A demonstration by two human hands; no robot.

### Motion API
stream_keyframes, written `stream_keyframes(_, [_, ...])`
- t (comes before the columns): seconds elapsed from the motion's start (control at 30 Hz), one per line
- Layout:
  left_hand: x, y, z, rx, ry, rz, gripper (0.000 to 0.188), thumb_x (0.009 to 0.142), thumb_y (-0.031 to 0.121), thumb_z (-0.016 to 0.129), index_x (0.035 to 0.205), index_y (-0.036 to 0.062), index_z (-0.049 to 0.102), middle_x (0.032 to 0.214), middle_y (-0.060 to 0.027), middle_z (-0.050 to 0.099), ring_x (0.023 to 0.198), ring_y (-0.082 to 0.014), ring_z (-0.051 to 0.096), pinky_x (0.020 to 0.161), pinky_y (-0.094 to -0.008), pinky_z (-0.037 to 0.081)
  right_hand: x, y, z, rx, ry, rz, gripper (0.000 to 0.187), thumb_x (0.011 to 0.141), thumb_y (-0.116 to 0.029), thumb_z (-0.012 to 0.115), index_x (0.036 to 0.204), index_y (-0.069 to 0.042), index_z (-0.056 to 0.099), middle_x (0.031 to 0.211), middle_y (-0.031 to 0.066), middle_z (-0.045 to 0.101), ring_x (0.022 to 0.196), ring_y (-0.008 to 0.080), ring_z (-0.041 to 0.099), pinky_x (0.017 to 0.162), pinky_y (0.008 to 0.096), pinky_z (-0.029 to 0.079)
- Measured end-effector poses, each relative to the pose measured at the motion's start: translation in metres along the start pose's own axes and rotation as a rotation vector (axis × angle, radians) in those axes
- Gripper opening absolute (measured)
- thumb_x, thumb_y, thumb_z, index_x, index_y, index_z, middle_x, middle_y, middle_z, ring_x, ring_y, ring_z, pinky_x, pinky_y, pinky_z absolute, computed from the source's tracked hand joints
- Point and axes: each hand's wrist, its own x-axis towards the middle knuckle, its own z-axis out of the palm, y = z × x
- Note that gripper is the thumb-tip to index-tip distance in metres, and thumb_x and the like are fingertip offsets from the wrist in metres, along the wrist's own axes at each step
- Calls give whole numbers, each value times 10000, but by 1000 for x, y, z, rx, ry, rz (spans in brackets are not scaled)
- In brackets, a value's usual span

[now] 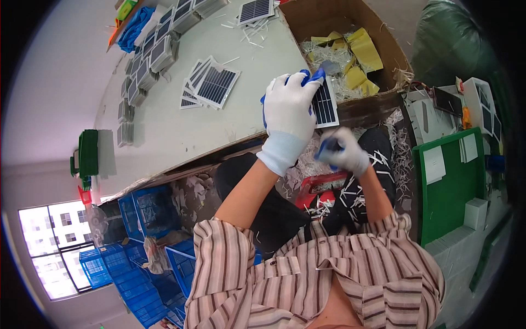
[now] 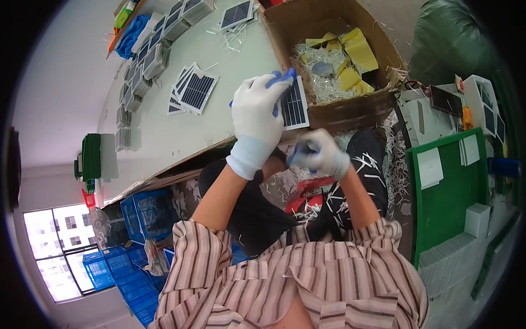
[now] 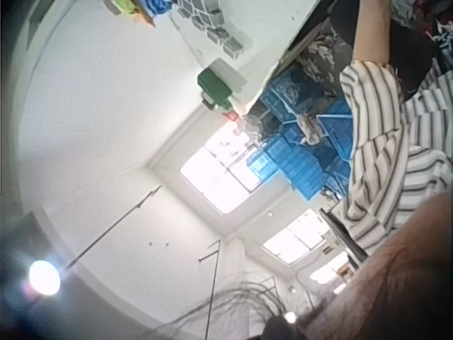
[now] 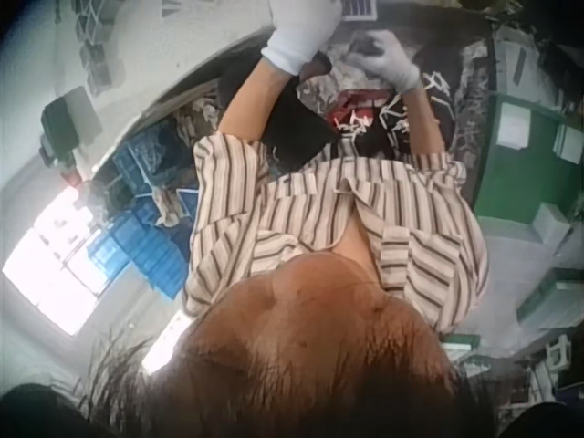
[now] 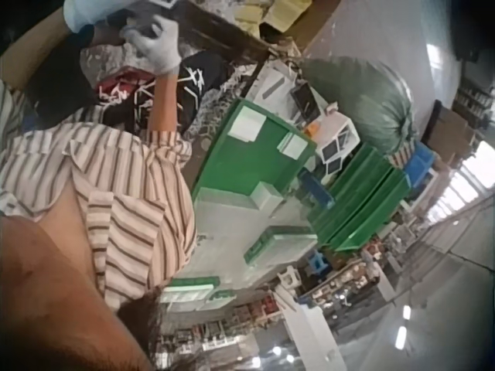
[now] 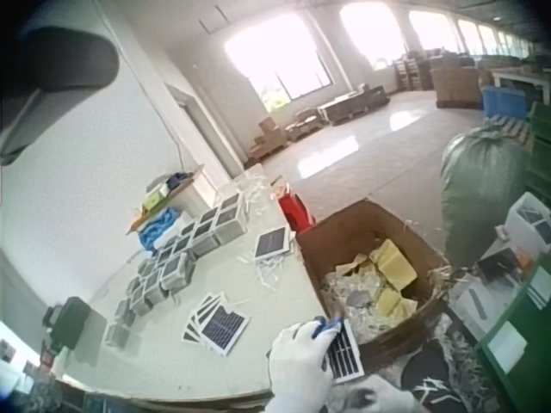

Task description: Clean small solar panels with a cloth and stack them into trays.

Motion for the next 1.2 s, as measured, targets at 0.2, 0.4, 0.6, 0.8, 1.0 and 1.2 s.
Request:
stream_keyframes(0.2, [0,3,3,0,58,-91,428,656,21,647,1078,90,631,1077,-109,579,995,-318,534,870,-414,432,3,-3,36,579,701,-57,310,737,-63,728,1000,-15,572,777,77,629,675,103,590,645,265,482])
stream_keyframes(0.4, [7,10,6,82,21,-82,407,649,48,652,1056,48,625,1045,-123,571,972,-325,532,847,-415,432,80,54,32,222,874,-370,381,788,-3,655,1121,-45,476,959,60,616,845,114,596,737,246,490])
stream_keyframes(0.6, [3,-4,5,-2,58,-25,373,671,46,635,1044,56,634,1039,-130,579,972,-328,536,839,-437,433,115,33,-1,889,498,-151,409,796,-62,683,1154,-38,484,976,56,614,829,100,584,731,240,494])
stream_keyframes(0.8, [1,0,-1,-109,125,-85,356,703,29,629,1052,96,647,1047,-132,596,969,-337,550,843,-415,452,37,-54,-43,-610,523,-669,411,623,-7,674,1031,-37,638,886,113,667,692,252,641,660,321,499])
stream_keyframes(1.0, [-3,-77,-27,209,122,-313,443,750,209,691,1147,34,599,1205,-188,568,1141,-369,501,959,-463,402,-43,-56,-84,-516,638,-356,303,687,11,678,989,-8,654,837,82,667,745,174,654,663,286,494])
stream_keyframes(1.2, [-21,-120,-47,179,-90,-101,588,752,289,704,1233,-13,550,1314,-202,500,1228,-358,458,1050,-413,345,-165,-58,-160,-231,676,562,142,786,-75,682,896,5,642,730,39,624,622,74,557,574,212,442])
